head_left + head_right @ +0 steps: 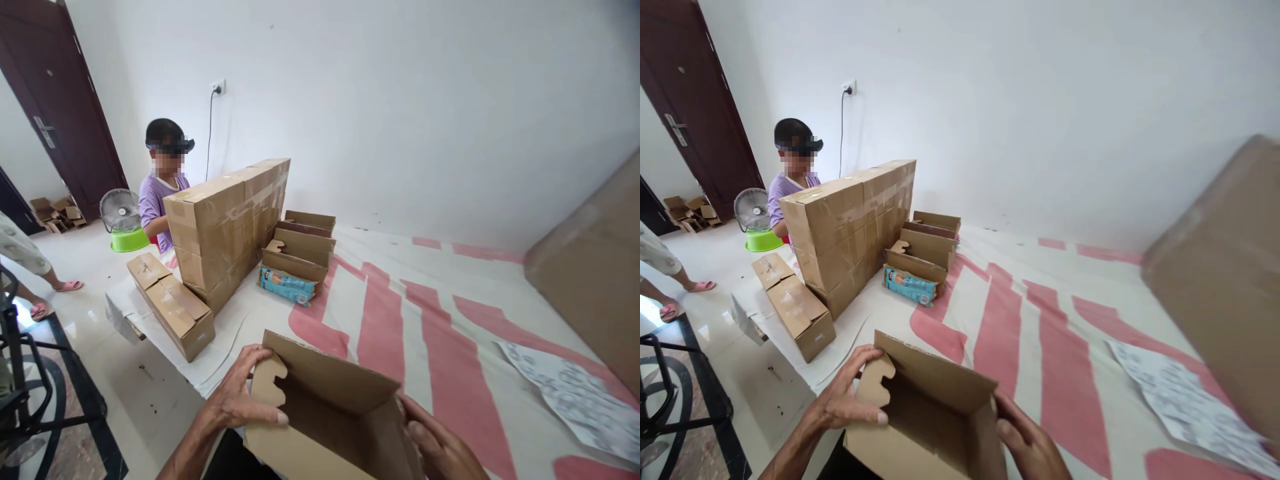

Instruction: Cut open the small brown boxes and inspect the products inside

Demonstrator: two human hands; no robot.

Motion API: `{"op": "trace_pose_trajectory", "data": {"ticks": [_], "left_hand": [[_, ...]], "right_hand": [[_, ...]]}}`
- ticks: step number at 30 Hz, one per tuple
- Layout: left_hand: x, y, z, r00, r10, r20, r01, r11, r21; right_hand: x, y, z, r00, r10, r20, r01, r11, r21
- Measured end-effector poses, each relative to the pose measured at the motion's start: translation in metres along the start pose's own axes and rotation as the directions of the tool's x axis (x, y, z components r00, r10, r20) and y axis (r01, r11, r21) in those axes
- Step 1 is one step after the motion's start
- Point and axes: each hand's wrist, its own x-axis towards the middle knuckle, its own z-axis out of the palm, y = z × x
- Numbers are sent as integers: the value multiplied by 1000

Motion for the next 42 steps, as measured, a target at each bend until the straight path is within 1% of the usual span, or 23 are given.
{"op": "trace_pose_trajectory", "data": {"ticks": [2,4,7,9,12,14,16,17,20,22,25,27,29,31,34,36,39,42], "left_hand": [[-1,-2,1,1000,13,-1,-13,1000,6],[-4,-4,2,999,32,-18,-31,999,25],[-14,-6,3,995,54,-81,-49,997,60],[-23,-8,4,991,55,-121,-49,997,55],[-40,-11,4,976,29,-215,-27,1000,10],[-48,-12,3,958,-8,-285,10,1000,5],[-52,-14,3,952,-30,-304,40,999,27],[-54,-15,4,956,-34,-290,47,998,39],[-58,-17,12,978,-10,-207,30,995,95],[-59,-18,20,983,47,-176,-21,989,148],[-57,-20,26,971,155,-185,-115,971,209],[-52,-21,26,958,212,-192,-163,956,243],[-48,-23,24,947,249,-204,-187,941,281],[-45,-25,24,935,244,-259,-154,934,324],[-43,-29,27,916,194,-350,-63,933,353],[-41,-30,31,920,177,-349,-49,937,347],[-37,-30,34,930,187,-316,-81,943,322],[-29,-28,36,930,206,-303,-114,949,294]], "right_hand": [[-10,0,5,999,40,5,-40,999,9],[-12,-5,11,993,101,60,-103,994,33],[-13,-19,18,973,180,143,-190,980,59],[-19,-30,21,970,204,135,-218,970,104],[-34,-48,22,980,177,93,-191,965,180],[-41,-58,24,988,109,106,-128,971,199],[-41,-63,26,991,79,108,-99,976,195],[-40,-63,26,991,81,103,-101,974,203],[-36,-58,28,991,119,63,-131,961,244],[-36,-56,29,991,133,28,-136,959,250],[-40,-56,29,994,104,-10,-99,966,238],[-42,-59,30,997,72,-34,-62,969,238],[-43,-62,30,996,62,-58,-45,966,255],[-39,-60,31,992,89,-85,-61,955,289],[-29,-49,31,981,154,-116,-102,924,369],[-20,-36,31,975,198,-97,-139,893,428],[-10,-17,33,962,272,-29,-223,842,492],[-3,-4,35,946,323,30,-288,794,535]]}}
